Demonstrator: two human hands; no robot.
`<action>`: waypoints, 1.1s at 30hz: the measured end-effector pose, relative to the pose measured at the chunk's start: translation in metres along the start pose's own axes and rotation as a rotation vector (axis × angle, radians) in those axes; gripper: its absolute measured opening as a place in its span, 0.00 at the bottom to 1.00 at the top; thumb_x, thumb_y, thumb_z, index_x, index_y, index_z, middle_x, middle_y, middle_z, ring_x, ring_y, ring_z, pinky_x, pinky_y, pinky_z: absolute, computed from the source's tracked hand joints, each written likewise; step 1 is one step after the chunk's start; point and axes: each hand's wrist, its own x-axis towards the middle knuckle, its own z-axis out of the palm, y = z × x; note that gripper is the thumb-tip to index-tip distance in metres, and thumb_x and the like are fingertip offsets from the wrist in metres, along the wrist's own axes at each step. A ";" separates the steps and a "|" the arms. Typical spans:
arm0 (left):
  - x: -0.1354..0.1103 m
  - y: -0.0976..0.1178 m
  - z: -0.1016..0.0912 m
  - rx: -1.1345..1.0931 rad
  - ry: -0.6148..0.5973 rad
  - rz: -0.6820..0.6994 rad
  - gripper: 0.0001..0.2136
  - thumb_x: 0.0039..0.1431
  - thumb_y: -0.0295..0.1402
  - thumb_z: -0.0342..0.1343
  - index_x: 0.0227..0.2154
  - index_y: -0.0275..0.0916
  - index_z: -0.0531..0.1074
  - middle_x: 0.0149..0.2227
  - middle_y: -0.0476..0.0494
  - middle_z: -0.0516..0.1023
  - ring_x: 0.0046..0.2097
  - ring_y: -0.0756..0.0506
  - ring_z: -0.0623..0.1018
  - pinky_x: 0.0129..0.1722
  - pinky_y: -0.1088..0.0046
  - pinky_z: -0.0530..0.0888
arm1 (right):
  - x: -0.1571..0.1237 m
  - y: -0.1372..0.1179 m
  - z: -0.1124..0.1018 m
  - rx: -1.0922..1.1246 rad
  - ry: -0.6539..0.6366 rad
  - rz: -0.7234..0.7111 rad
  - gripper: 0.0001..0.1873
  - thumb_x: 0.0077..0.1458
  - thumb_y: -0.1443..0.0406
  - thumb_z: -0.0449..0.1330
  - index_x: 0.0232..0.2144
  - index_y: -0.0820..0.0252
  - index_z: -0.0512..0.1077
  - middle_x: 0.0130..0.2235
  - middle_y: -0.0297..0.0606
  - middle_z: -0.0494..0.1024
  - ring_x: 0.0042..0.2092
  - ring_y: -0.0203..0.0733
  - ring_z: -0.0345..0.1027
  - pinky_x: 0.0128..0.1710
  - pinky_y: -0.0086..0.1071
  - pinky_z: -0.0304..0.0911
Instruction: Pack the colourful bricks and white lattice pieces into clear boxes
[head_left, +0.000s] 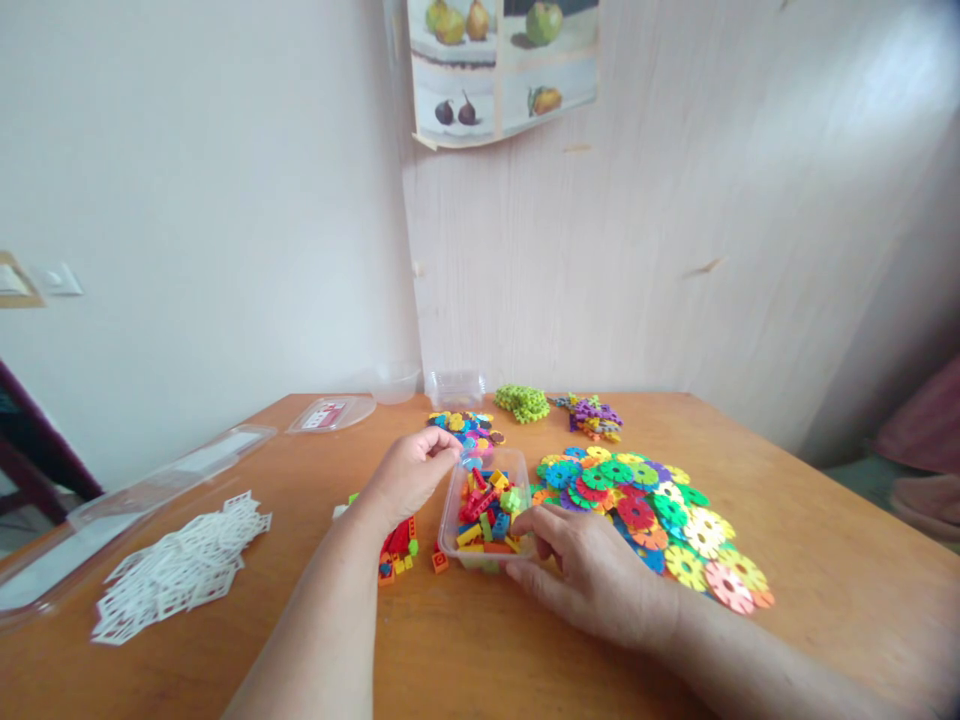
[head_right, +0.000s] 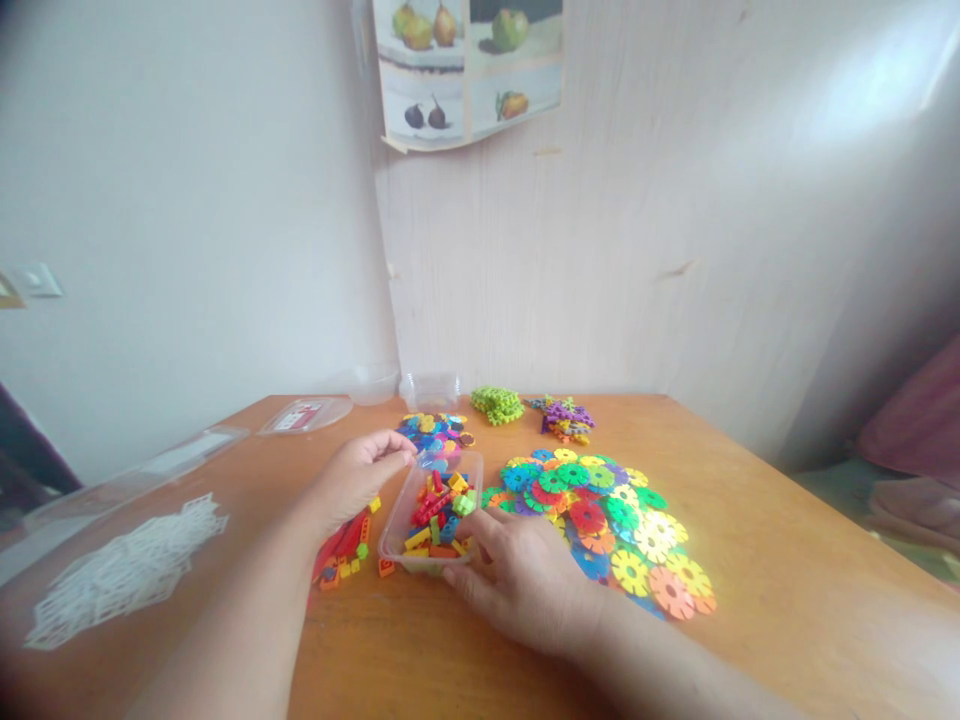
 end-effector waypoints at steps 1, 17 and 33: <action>0.000 -0.002 0.002 0.074 -0.010 0.031 0.13 0.58 0.42 0.52 0.35 0.40 0.77 0.34 0.48 0.80 0.39 0.45 0.76 0.42 0.69 0.71 | 0.000 0.001 0.001 0.000 0.010 0.008 0.10 0.59 0.57 0.58 0.40 0.54 0.71 0.33 0.33 0.76 0.30 0.36 0.67 0.29 0.27 0.55; -0.006 0.006 0.022 0.423 -0.182 0.159 0.14 0.60 0.36 0.49 0.40 0.51 0.81 0.50 0.51 0.78 0.62 0.40 0.65 0.67 0.55 0.50 | 0.004 0.004 0.006 0.051 0.023 -0.053 0.06 0.61 0.61 0.57 0.36 0.56 0.70 0.34 0.35 0.74 0.33 0.36 0.67 0.32 0.28 0.59; -0.013 0.021 0.025 0.366 -0.283 0.184 0.15 0.57 0.34 0.52 0.42 0.52 0.81 0.52 0.49 0.77 0.63 0.39 0.65 0.66 0.57 0.55 | 0.003 0.006 0.006 0.043 0.024 -0.054 0.06 0.61 0.61 0.56 0.38 0.56 0.70 0.35 0.35 0.74 0.33 0.36 0.68 0.32 0.28 0.59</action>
